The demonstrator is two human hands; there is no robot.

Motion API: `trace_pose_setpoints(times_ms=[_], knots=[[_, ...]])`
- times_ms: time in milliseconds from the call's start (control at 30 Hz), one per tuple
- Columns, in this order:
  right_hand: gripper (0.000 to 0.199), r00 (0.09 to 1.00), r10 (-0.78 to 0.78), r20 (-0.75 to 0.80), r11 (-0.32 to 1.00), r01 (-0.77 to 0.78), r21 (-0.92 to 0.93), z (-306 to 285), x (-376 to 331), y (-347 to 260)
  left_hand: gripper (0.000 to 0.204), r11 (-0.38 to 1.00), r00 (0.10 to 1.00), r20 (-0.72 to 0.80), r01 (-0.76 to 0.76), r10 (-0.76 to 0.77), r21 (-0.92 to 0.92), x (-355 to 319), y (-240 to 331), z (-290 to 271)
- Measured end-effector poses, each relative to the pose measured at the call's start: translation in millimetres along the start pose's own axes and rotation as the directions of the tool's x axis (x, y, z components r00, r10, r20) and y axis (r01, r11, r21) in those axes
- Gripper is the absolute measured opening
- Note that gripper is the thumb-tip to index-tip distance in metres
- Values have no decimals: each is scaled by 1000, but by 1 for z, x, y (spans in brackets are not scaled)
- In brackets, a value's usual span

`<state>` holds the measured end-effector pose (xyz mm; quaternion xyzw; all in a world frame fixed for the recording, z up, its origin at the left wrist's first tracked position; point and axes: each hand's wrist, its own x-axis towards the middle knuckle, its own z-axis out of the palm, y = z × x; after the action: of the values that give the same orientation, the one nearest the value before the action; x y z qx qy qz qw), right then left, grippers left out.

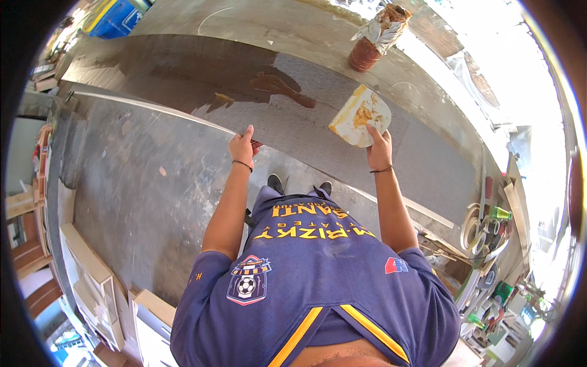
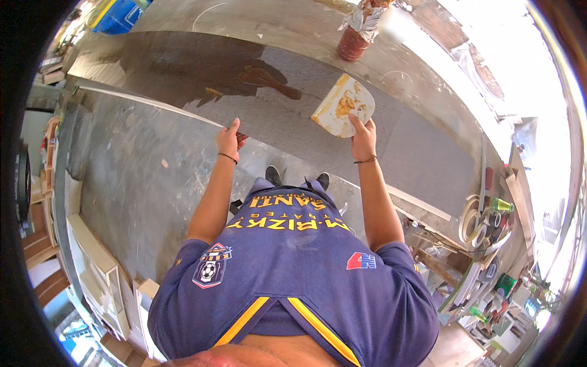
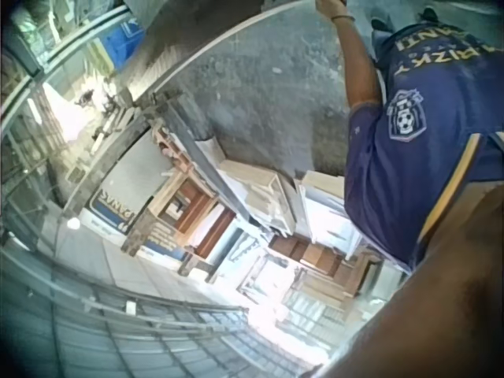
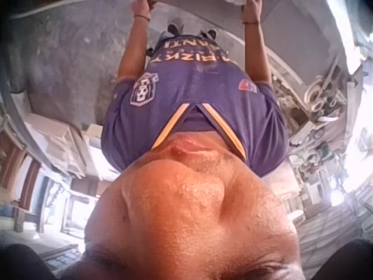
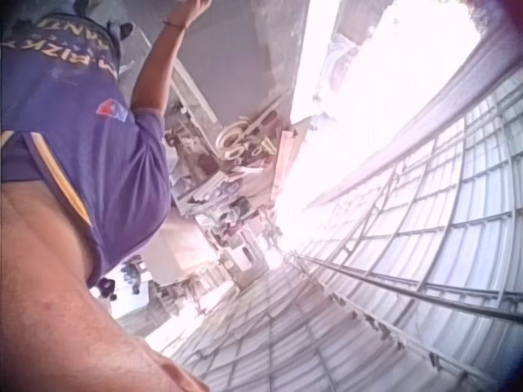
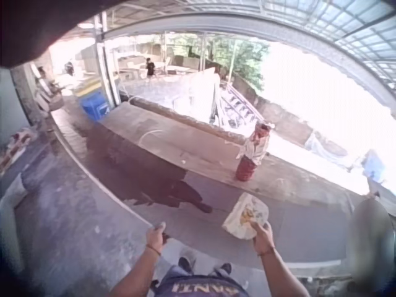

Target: The person pours glue from a bottle onto a large wooden board and spreads it across the surface with a plastic scraper.

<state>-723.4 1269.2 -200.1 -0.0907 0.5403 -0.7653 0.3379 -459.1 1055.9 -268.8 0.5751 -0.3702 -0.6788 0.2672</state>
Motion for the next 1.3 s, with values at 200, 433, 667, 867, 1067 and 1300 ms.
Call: trace_pose_setpoints(times_ms=[200,433,667,867,1067,1300], knots=[[30,995,-41,-90,999,40,-10,-3,17,1,34,993,996,76,60,-53,-102,-4,-6,4],[33,977,-127,-170,992,123,-36,11,5,13,36,990,984,165,86,-67,-110,1,-2,-7],[48,988,-86,124,978,108,-180,31,15,-18,36,994,987,118,113,-111,-12,-19,0,13],[63,831,-50,554,672,438,-597,78,11,-59,40,990,1000,23,11,-14,139,-18,-3,7],[33,503,-155,850,-22,859,-512,90,47,-67,38,988,999,37,9,-15,151,-21,4,2],[26,597,353,721,90,745,-661,155,81,-23,39,963,989,130,38,-75,266,-15,12,-10]])
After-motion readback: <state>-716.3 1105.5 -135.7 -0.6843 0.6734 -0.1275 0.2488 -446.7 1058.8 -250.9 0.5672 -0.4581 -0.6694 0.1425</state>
